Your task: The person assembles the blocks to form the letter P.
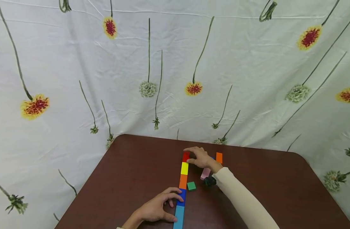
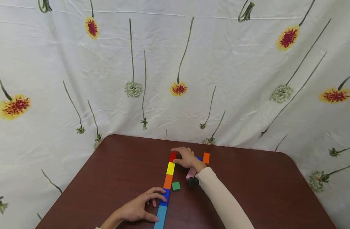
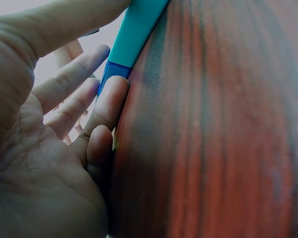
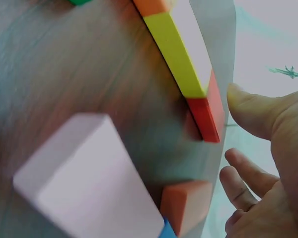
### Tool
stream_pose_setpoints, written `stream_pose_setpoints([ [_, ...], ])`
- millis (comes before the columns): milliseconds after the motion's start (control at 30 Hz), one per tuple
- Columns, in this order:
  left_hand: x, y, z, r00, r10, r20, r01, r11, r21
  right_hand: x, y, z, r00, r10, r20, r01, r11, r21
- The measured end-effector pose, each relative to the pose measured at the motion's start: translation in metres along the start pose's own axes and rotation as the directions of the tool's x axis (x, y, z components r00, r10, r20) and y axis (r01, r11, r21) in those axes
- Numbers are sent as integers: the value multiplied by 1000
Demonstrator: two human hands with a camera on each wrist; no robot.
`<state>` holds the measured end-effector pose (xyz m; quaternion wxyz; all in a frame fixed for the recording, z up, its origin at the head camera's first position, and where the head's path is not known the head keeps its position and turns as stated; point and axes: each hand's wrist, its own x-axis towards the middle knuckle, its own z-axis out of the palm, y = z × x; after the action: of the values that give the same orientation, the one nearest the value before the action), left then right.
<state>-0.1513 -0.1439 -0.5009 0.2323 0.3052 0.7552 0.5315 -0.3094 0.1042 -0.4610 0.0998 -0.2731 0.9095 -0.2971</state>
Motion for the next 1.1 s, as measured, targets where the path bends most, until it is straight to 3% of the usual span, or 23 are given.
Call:
stream_pose_setpoints([
  [333,-1,1,1,1000,-6,-13,6,1000,-1,-11,22,-10,992,70,-109,-75,996,-42],
  [533,0,2,1,1000,-5,-13,5,1000,-3,-18,31,-13,976,127,-175,-144,986,-86],
  [733,-2,2,1,1000,-4,-5,4,1000,-23,-21,37,-13,962,199,-186,-221,970,-105],
  [1100,-2,3,1,1000,-4,-13,4,1000,-10,-23,42,-10,967,166,-195,-187,977,-99],
])
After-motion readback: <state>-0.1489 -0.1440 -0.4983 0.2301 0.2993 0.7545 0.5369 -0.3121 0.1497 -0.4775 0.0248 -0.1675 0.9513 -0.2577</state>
